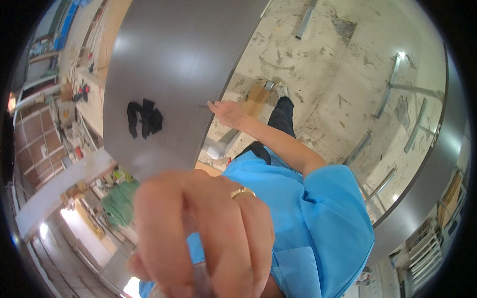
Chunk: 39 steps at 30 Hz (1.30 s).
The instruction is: The person scrapes a large grey sheet with a small metal tool, moving along the edges and surface. They pause to wipe the sheet with a black cloth and continue scraping. Another person stands nearby and briefly marks the sheet.
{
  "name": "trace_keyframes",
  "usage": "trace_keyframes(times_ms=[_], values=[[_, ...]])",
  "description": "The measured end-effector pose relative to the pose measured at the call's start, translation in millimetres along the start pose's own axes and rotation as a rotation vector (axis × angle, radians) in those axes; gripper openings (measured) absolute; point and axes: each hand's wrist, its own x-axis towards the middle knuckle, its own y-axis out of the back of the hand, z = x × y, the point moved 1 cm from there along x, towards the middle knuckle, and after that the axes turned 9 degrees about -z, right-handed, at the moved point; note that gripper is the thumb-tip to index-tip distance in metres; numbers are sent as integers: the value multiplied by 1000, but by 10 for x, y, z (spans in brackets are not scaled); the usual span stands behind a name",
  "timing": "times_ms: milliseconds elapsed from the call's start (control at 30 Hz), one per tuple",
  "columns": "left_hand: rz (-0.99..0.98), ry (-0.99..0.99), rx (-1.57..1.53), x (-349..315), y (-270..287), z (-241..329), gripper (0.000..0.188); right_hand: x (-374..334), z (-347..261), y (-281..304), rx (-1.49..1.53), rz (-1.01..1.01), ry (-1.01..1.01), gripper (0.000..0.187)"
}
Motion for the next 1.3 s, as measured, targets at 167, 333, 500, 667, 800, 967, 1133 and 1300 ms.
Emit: trace_keyframes(times_ms=[167, 333, 500, 667, 800, 967, 1133, 1300], values=[[19, 404, 498, -100, 815, 589, 43, 221, 797, 699, 95, 105, -51, 38], [719, 445, 1623, -855, 2599, 1716, 32, 726, 2651, 2068, 285, 545, -457, 28], [876, 732, 2495, -1607, 3150, 2716, 49, 1259, 4356, 3292, -129, 618, -656, 38], [607, 962, 2754, -2296, 3269, 3045, 59, 1483, 4862, 3469, 63, 625, -596, 35], [637, 807, 2812, -2320, 3431, 2920, 61, 1354, 4587, 3159, 192, 675, -521, 35], [642, 746, 2822, -2265, 3442, 2865, 62, 1044, 3624, 2422, 38, 602, -524, 37], [627, 684, 2821, -2381, 3485, 2908, 62, 595, 2050, 1310, 126, 589, -440, 26], [475, 627, 2688, -2508, 3415, 3052, 63, 119, 558, -68, 2, 469, -301, 27]])
